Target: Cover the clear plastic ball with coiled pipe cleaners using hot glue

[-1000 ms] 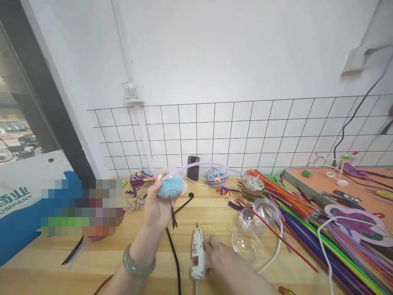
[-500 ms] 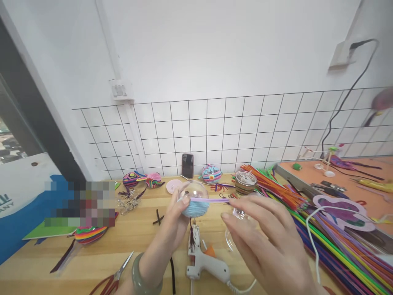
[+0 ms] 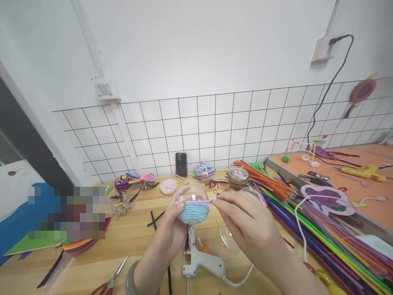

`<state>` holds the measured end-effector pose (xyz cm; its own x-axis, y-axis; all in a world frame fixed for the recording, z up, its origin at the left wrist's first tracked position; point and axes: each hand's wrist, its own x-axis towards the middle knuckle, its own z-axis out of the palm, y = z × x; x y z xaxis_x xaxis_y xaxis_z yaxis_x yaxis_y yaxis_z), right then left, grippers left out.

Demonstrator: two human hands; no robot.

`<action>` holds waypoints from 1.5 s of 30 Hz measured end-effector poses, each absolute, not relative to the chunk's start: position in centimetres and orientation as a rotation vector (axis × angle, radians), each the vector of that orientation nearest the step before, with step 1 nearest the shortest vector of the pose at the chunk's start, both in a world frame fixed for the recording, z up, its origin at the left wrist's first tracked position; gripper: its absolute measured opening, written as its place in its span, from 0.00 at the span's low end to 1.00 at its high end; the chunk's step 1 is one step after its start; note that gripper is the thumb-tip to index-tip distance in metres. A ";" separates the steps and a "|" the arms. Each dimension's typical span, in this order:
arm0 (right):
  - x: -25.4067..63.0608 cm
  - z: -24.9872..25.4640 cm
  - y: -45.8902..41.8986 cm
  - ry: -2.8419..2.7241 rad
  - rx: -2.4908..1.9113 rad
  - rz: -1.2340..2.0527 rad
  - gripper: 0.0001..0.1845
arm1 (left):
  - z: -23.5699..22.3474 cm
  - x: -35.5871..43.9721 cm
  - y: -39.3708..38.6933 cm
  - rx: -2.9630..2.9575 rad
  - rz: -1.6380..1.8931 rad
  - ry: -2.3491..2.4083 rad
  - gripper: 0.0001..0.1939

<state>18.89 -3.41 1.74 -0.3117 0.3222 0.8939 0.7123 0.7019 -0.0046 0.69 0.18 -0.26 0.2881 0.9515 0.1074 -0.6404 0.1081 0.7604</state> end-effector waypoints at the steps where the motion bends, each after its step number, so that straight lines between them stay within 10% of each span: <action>1: 18.8 1.7 -3.4 -1.902 -0.811 -0.499 0.12 | -0.2 0.7 0.1 0.802 1.228 0.471 0.29; 45: 17.4 0.2 -3.3 -1.914 -0.818 -0.373 0.16 | -0.3 2.5 -1.4 0.522 1.327 0.330 0.20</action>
<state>17.36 -3.26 0.20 -0.2906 0.3801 0.8781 0.6822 0.7258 -0.0884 2.45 -1.37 -0.31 0.2208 0.9732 0.0645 -0.8298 0.1527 0.5367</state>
